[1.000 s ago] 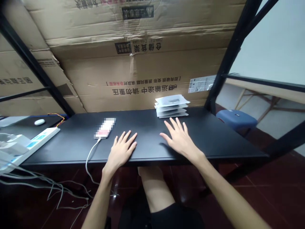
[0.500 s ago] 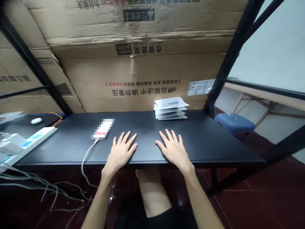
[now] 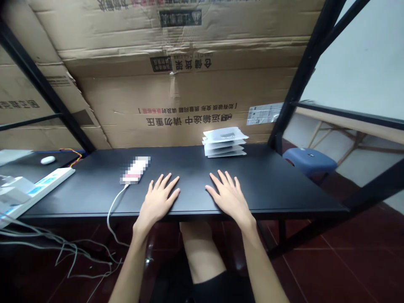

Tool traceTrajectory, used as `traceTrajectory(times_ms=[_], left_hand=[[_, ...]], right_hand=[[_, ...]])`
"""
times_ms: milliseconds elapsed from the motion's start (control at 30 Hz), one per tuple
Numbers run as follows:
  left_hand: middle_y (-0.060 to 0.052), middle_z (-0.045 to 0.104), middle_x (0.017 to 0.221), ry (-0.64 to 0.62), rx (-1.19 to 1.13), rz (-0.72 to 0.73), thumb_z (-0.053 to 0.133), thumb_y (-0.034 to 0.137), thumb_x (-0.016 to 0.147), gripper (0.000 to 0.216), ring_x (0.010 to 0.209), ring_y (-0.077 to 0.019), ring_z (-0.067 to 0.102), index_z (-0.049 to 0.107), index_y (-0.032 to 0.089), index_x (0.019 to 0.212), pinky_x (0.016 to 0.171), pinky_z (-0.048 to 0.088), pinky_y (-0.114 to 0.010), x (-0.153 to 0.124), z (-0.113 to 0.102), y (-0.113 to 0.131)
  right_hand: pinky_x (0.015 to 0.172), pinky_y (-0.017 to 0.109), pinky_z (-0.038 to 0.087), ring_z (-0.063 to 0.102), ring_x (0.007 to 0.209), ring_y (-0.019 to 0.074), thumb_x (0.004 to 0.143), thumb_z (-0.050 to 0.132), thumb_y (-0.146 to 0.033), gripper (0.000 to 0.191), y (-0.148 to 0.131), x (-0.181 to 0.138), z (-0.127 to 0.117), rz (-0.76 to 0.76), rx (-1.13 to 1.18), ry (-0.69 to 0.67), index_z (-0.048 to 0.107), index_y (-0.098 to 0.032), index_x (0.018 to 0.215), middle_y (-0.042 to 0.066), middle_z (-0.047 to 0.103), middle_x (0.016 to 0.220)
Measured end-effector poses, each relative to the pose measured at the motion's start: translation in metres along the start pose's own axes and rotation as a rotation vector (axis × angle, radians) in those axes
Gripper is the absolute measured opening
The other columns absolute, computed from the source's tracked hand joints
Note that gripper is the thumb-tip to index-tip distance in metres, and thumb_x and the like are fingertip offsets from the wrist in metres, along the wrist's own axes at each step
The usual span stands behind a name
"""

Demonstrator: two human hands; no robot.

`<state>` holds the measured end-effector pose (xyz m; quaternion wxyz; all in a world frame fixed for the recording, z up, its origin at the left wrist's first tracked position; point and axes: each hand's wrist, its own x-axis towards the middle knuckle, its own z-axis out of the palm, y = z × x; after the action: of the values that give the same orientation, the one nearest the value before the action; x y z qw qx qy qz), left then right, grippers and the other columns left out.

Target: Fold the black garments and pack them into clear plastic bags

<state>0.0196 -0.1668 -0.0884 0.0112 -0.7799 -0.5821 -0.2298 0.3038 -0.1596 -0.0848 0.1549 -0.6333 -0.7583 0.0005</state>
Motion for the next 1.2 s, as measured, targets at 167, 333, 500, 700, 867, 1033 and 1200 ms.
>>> traceTrajectory(times_ms=[167, 333, 500, 700, 867, 1033, 1200], left_hand=[[-0.008, 0.046, 0.17, 0.01, 0.015, 0.01, 0.041, 0.053, 0.111, 0.053, 0.16, -0.0392, 0.036, 0.052, 0.035, 0.159, 0.128, 0.028, -0.071, 0.0, 0.0, 0.0], [-0.006, 0.041, 0.173, -0.083, 0.08, -0.037, 0.036, 0.052, 0.112, 0.055, 0.163, -0.0358, 0.031, 0.049, 0.033, 0.162, 0.131, 0.026, -0.067, 0.001, -0.009, 0.007], [-0.004, 0.039, 0.174, -0.113, 0.114, -0.054, 0.035, 0.052, 0.113, 0.055, 0.164, -0.034, 0.029, 0.047, 0.034, 0.163, 0.132, 0.025, -0.065, 0.001, -0.015, 0.012], [-0.005, 0.039, 0.174, -0.11, 0.108, -0.054, 0.037, 0.051, 0.113, 0.055, 0.164, -0.0342, 0.03, 0.047, 0.033, 0.163, 0.132, 0.026, -0.064, 0.001, -0.015, 0.012], [-0.005, 0.038, 0.175, -0.125, 0.105, -0.06, 0.036, 0.051, 0.113, 0.055, 0.164, -0.0342, 0.028, 0.047, 0.033, 0.164, 0.133, 0.024, -0.065, 0.002, -0.016, 0.012], [-0.005, 0.037, 0.175, -0.133, 0.105, -0.064, 0.037, 0.051, 0.113, 0.055, 0.165, -0.0344, 0.028, 0.046, 0.033, 0.164, 0.133, 0.024, -0.065, 0.002, -0.017, 0.013], [-0.005, 0.036, 0.175, -0.149, 0.111, -0.07, 0.036, 0.05, 0.113, 0.055, 0.165, -0.0338, 0.027, 0.046, 0.033, 0.164, 0.133, 0.023, -0.064, 0.002, -0.018, 0.014]], right_hand=[[0.129, 0.065, 0.028, 0.03, 0.163, 0.0351, 0.109, 0.031, -0.067, 0.068, 0.0, 0.0, 0.0, 0.001, -0.001, 0.012, 0.046, -0.031, 0.164, 0.009, 0.038, 0.174], [0.132, 0.062, 0.022, 0.025, 0.165, 0.0327, 0.109, 0.033, -0.065, 0.067, -0.004, 0.0, -0.005, 0.039, 0.013, -0.052, 0.044, -0.031, 0.166, 0.007, 0.034, 0.176], [0.134, 0.057, 0.019, 0.022, 0.166, 0.0303, 0.109, 0.033, -0.065, 0.068, -0.007, 0.0, -0.01, 0.061, 0.024, -0.083, 0.042, -0.03, 0.167, 0.006, 0.031, 0.178], [0.134, 0.056, 0.019, 0.022, 0.166, 0.0303, 0.109, 0.035, -0.064, 0.067, -0.008, 0.0, -0.011, 0.063, 0.03, -0.082, 0.043, -0.03, 0.166, 0.006, 0.032, 0.177], [0.133, 0.057, 0.02, 0.022, 0.166, 0.0303, 0.109, 0.034, -0.064, 0.067, -0.006, 0.0, -0.009, 0.058, 0.027, -0.075, 0.043, -0.03, 0.167, 0.006, 0.031, 0.177], [0.133, 0.057, 0.02, 0.023, 0.165, 0.0305, 0.109, 0.033, -0.065, 0.068, -0.006, -0.001, -0.008, 0.052, 0.033, -0.061, 0.044, -0.031, 0.166, 0.006, 0.033, 0.177], [0.133, 0.057, 0.021, 0.024, 0.165, 0.0303, 0.109, 0.033, -0.064, 0.067, -0.006, -0.001, -0.009, 0.054, 0.017, -0.065, 0.044, -0.031, 0.166, 0.006, 0.033, 0.177]])
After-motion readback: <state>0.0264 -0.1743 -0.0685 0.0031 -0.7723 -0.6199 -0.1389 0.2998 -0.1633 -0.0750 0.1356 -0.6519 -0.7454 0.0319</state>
